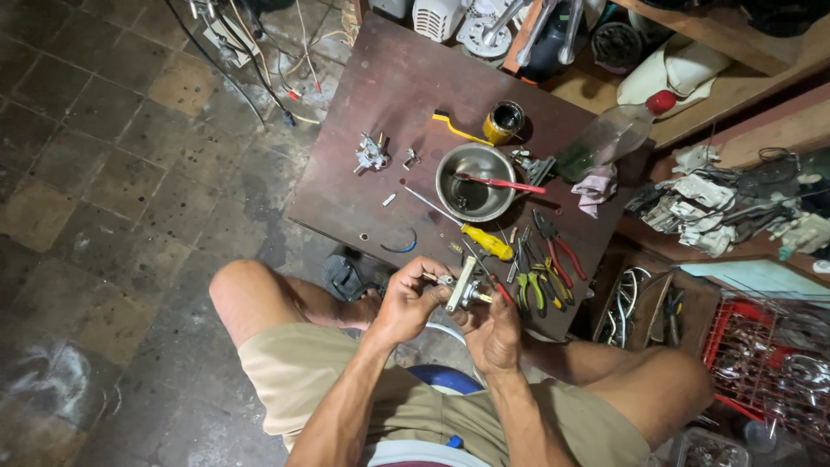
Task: Repairing and adjusting small mechanical components using pliers and a screwdriver on a workbench.
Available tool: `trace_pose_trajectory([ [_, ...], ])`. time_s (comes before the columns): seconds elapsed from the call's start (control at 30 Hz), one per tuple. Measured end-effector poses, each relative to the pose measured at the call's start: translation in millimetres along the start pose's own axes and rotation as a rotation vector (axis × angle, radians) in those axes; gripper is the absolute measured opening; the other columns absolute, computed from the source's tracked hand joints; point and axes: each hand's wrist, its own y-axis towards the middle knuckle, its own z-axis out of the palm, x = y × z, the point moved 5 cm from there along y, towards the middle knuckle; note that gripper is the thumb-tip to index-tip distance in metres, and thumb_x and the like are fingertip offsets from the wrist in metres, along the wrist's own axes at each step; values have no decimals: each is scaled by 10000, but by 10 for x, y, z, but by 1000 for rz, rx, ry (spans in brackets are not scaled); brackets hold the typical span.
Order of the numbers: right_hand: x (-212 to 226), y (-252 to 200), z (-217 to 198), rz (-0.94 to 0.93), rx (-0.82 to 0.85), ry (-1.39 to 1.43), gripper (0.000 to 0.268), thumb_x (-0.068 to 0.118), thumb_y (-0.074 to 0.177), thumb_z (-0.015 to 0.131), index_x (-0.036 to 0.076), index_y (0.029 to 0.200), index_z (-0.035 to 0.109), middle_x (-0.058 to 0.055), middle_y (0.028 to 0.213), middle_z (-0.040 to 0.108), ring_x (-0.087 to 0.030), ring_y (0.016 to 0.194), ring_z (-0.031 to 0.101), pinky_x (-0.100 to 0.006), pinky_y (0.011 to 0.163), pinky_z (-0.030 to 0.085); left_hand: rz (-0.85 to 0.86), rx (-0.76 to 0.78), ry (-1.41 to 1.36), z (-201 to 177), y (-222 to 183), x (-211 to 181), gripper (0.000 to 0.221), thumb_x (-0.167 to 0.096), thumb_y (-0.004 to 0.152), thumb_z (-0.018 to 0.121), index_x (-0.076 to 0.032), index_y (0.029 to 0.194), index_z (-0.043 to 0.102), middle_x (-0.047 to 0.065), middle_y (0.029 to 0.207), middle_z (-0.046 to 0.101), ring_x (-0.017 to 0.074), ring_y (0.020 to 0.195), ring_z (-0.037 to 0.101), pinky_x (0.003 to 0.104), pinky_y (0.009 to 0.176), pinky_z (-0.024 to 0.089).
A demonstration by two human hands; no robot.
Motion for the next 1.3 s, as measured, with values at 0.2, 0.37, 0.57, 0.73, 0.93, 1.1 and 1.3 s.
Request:
trace_pose_trajectory([
  [0.2, -45, 35, -96, 22, 14, 3, 442, 378, 854, 698, 88, 1187, 670, -199, 1107, 731, -373, 934, 736, -463, 738, 654, 6, -4, 9, -27, -4, 0, 206, -51, 859, 768, 34, 1005, 650, 148, 857, 716, 150, 724, 635, 293, 628, 575],
  [0.37, -143, 73, -249, 24, 18, -6, 452, 388, 864, 685, 98, 1209, 659, -186, 1134, 727, -355, 942, 734, -447, 745, 653, 21, -9, 38, -60, -16, 11, 200, -47, 853, 771, 19, 1002, 654, 130, 867, 720, 132, 726, 625, 283, 635, 569],
  [0.57, -198, 49, -241, 54, 20, 8, 414, 400, 867, 682, 127, 1178, 663, -164, 1122, 736, -334, 944, 737, -430, 749, 659, 6, -4, 28, -91, -24, 49, 193, -40, 853, 768, 19, 996, 653, 129, 832, 709, 147, 700, 634, 295, 629, 569],
  [0.73, -138, 11, -45, 46, 19, 14, 415, 399, 876, 675, 123, 1185, 662, -160, 1118, 736, -337, 925, 740, -452, 741, 658, -4, -13, 53, -67, -55, 37, 198, -46, 851, 773, 19, 1000, 659, 118, 822, 701, 142, 711, 629, 291, 648, 562],
  [0.93, -84, 5, 38, 38, 22, -15, 433, 391, 866, 673, 123, 1205, 644, -180, 1142, 726, -364, 933, 737, -478, 750, 654, -9, -3, 63, -50, -43, 25, 206, -85, 854, 780, -10, 1008, 665, 94, 847, 711, 119, 746, 615, 283, 686, 548],
  [1.1, -97, 13, -33, 23, 15, -48, 451, 408, 859, 677, 130, 1212, 648, -178, 1144, 727, -354, 950, 734, -461, 750, 658, 0, 17, 47, -87, -2, 12, 201, -66, 861, 761, -3, 1018, 654, 103, 844, 709, 130, 735, 627, 279, 658, 557],
  [1.3, -152, 27, -46, 6, 26, -9, 471, 403, 859, 678, 111, 1226, 635, -180, 1141, 724, -353, 933, 736, -459, 743, 659, 3, 29, 37, -110, 21, 2, 215, -52, 854, 765, 17, 1019, 645, 130, 841, 710, 147, 718, 636, 293, 633, 577],
])
